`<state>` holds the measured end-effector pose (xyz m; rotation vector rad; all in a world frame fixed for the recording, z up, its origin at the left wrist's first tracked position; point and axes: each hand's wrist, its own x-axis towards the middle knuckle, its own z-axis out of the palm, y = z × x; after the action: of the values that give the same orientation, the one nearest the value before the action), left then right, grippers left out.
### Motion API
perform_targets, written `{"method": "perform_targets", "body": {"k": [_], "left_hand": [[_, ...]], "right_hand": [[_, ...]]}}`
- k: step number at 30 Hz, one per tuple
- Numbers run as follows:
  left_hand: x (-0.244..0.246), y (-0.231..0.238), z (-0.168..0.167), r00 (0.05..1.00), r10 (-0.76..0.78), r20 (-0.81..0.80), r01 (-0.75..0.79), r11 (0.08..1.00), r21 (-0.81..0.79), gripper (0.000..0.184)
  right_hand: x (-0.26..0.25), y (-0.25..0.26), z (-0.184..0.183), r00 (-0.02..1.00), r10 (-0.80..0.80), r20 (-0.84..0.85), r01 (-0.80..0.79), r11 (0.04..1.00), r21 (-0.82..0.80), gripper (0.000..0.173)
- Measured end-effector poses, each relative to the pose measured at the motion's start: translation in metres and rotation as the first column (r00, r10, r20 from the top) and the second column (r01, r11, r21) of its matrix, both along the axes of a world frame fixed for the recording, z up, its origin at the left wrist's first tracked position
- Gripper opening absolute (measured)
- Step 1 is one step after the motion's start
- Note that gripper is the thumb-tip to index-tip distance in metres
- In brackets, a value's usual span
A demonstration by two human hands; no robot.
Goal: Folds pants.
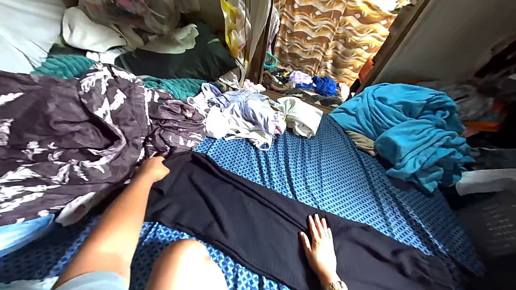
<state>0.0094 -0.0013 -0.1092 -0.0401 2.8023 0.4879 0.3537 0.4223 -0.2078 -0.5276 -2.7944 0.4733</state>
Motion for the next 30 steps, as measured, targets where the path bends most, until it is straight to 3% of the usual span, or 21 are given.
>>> {"method": "perform_targets", "body": {"k": [1,3,5,7,10,13,17,20,21,23,25,26,28,30], "left_hand": [[-0.006,-0.004,0.006,0.999,-0.051,-0.006,0.050,0.998,-0.046,0.044],[-0.013,-0.014,0.024,0.971,-0.146,-0.187,0.118,0.982,-0.150,0.026],[-0.015,-0.026,0.042,0.866,-0.216,-0.450,0.154,0.973,-0.170,0.021],[-0.016,-0.037,0.053,0.764,-0.282,-0.580,0.181,0.957,-0.227,0.020],[-0.014,-0.057,0.041,0.710,-0.392,-0.585,0.202,0.909,-0.365,0.019],[-0.004,-0.065,0.024,0.818,-0.340,-0.464,0.125,0.892,-0.433,0.019],[0.006,-0.048,0.026,0.964,0.080,-0.252,-0.155,0.943,-0.294,0.039],[0.004,-0.045,0.027,0.931,0.363,-0.032,-0.360,0.931,0.059,0.044],[0.004,-0.043,0.026,0.889,0.451,0.077,-0.456,0.862,0.220,0.042],[0.002,-0.037,0.026,0.764,0.578,0.287,-0.632,0.577,0.518,0.031],[0.000,-0.033,0.029,0.705,0.582,0.406,-0.656,0.315,0.686,0.037],[-0.002,-0.035,0.028,0.722,0.551,0.418,-0.622,0.253,0.741,0.044],[-0.009,-0.039,0.017,0.775,0.522,0.357,-0.537,0.243,0.808,0.049],[-0.012,-0.046,0.003,0.816,0.526,0.239,-0.452,0.322,0.832,0.054]], "right_hand": [[0.000,0.000,0.000,1.000,0.000,-0.001,0.000,1.000,0.005,0.064],[0.001,-0.001,-0.002,1.000,0.003,0.000,-0.003,1.000,0.010,0.065],[0.000,-0.001,-0.002,1.000,0.005,-0.008,-0.005,1.000,0.018,0.066],[0.001,-0.001,-0.005,0.999,0.008,-0.036,-0.007,1.000,0.024,0.064],[0.001,0.001,-0.009,0.995,0.024,-0.095,-0.021,0.999,0.031,0.058],[0.001,0.002,-0.010,0.994,0.027,-0.104,-0.023,0.999,0.038,0.054],[0.001,0.002,-0.009,0.995,0.031,-0.091,-0.027,0.998,0.050,0.054],[0.001,0.000,-0.007,0.993,0.036,-0.111,-0.031,0.998,0.048,0.055],[0.001,-0.001,-0.007,0.992,0.035,-0.117,-0.029,0.998,0.048,0.055],[0.001,0.000,-0.008,0.993,0.033,-0.116,-0.028,0.998,0.047,0.055],[0.002,0.002,-0.009,0.994,0.033,-0.104,-0.028,0.998,0.048,0.056],[0.003,0.002,-0.009,0.995,0.032,-0.098,-0.027,0.998,0.049,0.057],[0.003,0.002,-0.009,0.996,0.029,-0.083,-0.025,0.998,0.050,0.058],[0.002,0.001,-0.009,0.996,0.028,-0.085,-0.024,0.999,0.047,0.057]]}}
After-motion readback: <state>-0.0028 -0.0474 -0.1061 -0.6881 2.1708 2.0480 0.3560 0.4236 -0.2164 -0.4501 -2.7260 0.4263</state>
